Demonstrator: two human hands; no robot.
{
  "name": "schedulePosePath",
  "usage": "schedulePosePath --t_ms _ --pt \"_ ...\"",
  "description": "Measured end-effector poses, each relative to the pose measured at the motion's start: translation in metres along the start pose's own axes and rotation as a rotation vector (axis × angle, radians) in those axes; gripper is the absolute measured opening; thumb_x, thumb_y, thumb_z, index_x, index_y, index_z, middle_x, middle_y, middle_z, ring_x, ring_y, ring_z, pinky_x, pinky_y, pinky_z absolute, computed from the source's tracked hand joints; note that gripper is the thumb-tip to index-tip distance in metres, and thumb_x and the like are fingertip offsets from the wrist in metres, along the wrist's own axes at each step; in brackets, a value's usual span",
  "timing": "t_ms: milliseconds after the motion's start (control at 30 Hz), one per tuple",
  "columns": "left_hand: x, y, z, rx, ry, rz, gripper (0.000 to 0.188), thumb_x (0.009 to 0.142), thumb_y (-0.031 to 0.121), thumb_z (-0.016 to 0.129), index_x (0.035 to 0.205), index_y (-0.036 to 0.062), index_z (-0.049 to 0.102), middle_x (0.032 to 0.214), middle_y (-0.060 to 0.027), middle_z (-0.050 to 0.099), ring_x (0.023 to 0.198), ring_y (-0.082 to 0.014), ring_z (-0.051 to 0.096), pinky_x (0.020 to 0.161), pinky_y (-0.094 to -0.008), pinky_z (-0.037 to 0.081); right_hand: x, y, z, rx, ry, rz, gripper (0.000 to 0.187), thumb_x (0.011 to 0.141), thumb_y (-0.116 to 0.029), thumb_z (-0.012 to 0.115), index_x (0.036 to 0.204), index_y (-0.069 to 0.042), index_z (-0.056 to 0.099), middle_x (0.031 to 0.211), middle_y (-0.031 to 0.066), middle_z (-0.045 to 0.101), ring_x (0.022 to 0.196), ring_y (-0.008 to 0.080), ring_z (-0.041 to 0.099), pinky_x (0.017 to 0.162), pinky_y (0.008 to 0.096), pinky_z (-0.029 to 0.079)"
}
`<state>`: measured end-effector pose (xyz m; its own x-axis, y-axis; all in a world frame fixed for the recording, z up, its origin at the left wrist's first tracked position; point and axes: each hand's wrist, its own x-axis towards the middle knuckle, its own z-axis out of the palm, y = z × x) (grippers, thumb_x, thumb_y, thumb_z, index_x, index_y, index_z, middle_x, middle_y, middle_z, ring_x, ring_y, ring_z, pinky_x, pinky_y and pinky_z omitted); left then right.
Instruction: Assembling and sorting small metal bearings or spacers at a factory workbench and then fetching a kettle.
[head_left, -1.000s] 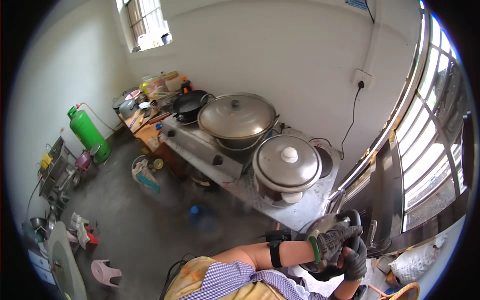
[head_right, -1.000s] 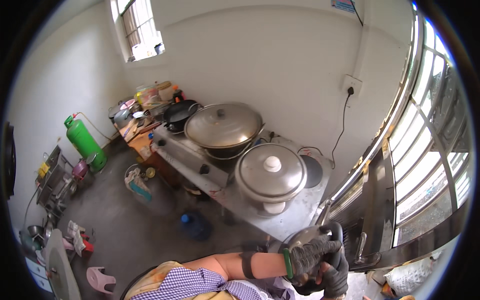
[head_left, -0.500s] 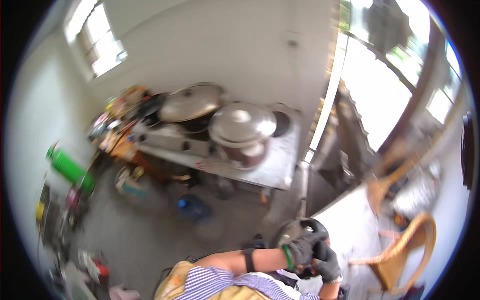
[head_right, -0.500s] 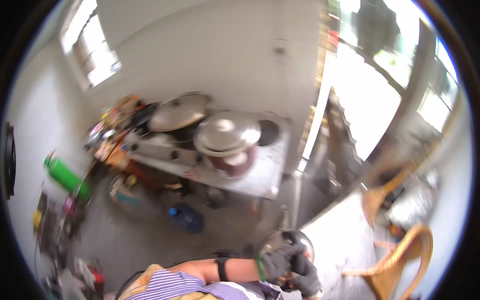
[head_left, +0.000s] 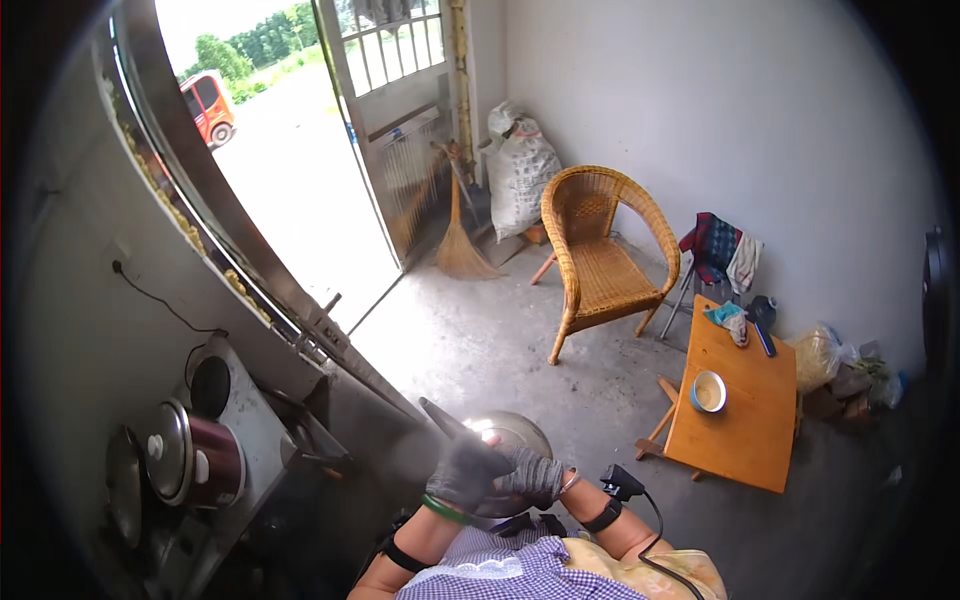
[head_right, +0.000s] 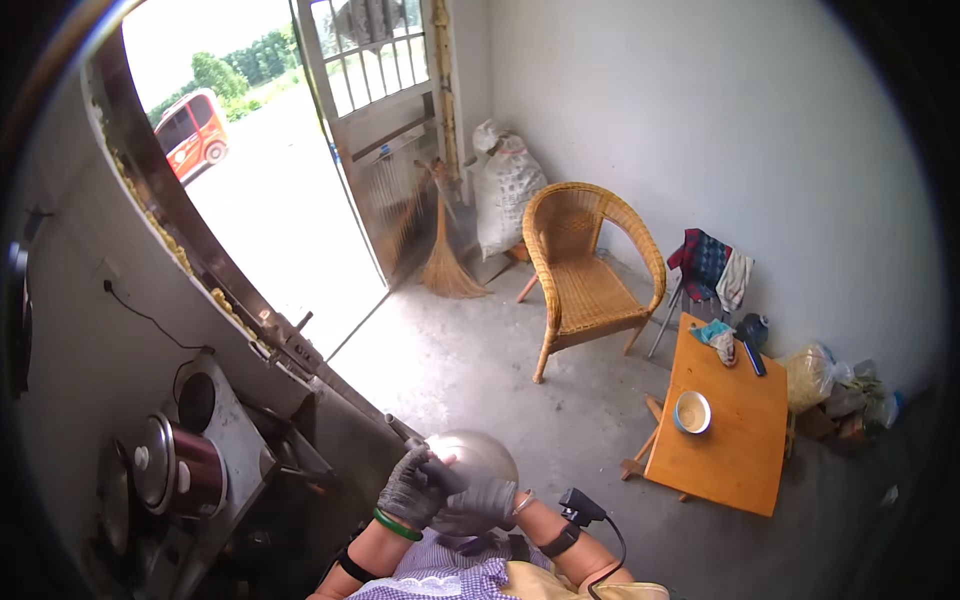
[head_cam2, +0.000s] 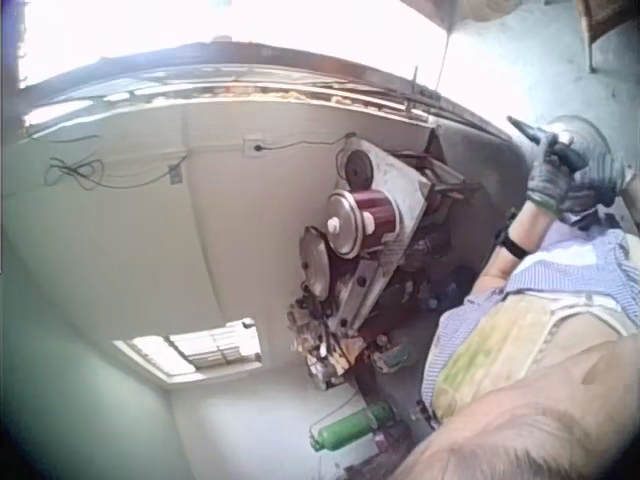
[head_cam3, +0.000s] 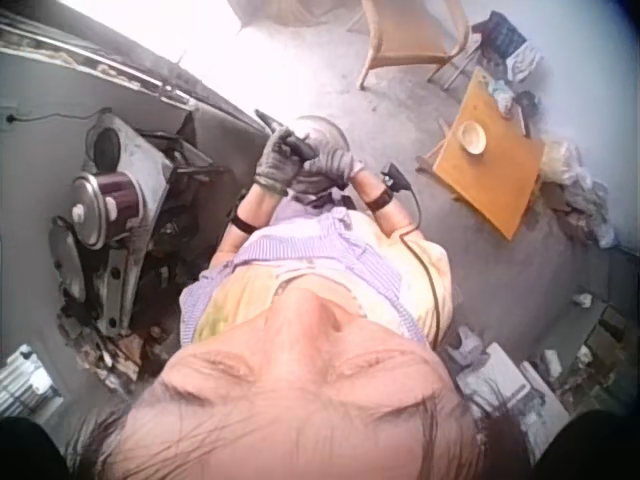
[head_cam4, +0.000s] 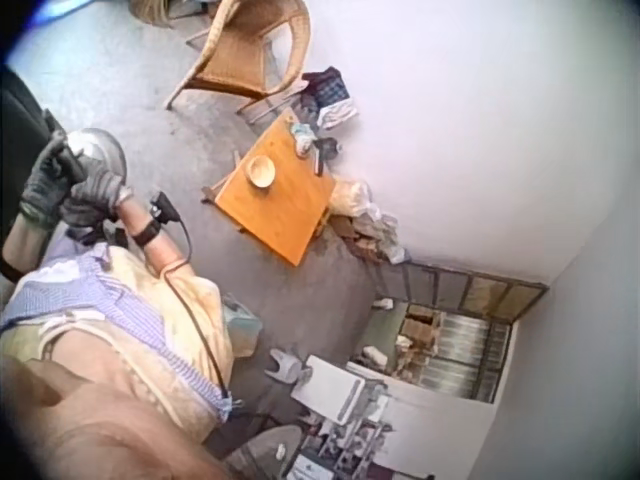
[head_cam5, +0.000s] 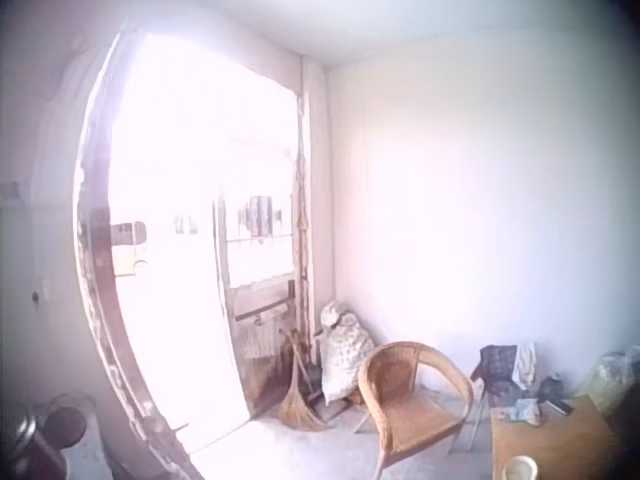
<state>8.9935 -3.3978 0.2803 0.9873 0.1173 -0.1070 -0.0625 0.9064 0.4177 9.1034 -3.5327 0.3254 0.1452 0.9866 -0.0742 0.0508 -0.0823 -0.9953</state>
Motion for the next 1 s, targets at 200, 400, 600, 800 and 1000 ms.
schedulePosePath --t_ms 200,400,600,800,1000 --pt "0.096 0.031 0.042 0.133 0.329 -0.178 0.025 0.077 0.017 0.068 0.097 0.0090 0.055 0.098 -0.0116 0.058 0.094 -0.0219 0.058 0.085 -0.0341 0.051 0.027 0.009 -0.074 0.227 0.047 0.240 0.064 0.077 -0.021 0.061 0.138 -0.013 0.041 0.110 0.0122 0.060 0.101 0.0248 0.057 0.091 0.0347 0.043" --pt "0.200 0.087 0.002 0.095 0.360 -0.125 0.012 0.077 0.015 0.066 0.083 0.0092 0.057 0.087 -0.0132 0.064 0.078 -0.0218 0.062 0.077 -0.0355 0.053 0.136 0.073 -0.145 -0.191 0.215 -0.079 0.061 0.071 -0.020 0.063 0.129 -0.009 0.048 0.101 0.0137 0.062 0.093 0.0246 0.059 0.085 0.0355 0.045" --pt "0.312 0.152 -0.045 -0.161 0.501 -0.209 0.016 0.076 0.019 0.067 0.085 0.0097 0.058 0.082 -0.0124 0.065 0.067 -0.0213 0.061 0.070 -0.0350 0.053 0.221 0.035 -0.230 -0.262 0.269 -0.139 0.061 0.066 -0.020 0.061 0.125 -0.009 0.048 0.090 0.0174 0.062 0.091 0.0328 0.061 0.080 0.0392 0.048" --pt "0.406 0.231 -0.049 0.075 0.658 0.005 0.030 0.076 0.027 0.069 0.096 0.0088 0.056 0.093 -0.0063 0.055 0.079 -0.0184 0.056 0.070 -0.0316 0.052 0.359 0.073 -0.313 -0.253 0.177 -0.015 0.064 0.062 -0.020 0.068 0.120 -0.004 0.047 0.091 0.0185 0.063 0.087 0.0317 0.063 0.079 0.0384 0.049" --pt "0.499 0.299 -0.100 0.076 0.721 0.134 0.009 0.080 0.022 0.063 0.080 0.0156 0.057 0.087 -0.0017 0.057 0.089 -0.0182 0.055 0.081 -0.0357 0.048 0.489 0.120 -0.382 -0.218 0.020 -0.163 0.062 0.063 -0.026 0.066 0.119 -0.003 0.051 0.088 0.0186 0.063 0.082 0.0301 0.063 0.077 0.0374 0.049"
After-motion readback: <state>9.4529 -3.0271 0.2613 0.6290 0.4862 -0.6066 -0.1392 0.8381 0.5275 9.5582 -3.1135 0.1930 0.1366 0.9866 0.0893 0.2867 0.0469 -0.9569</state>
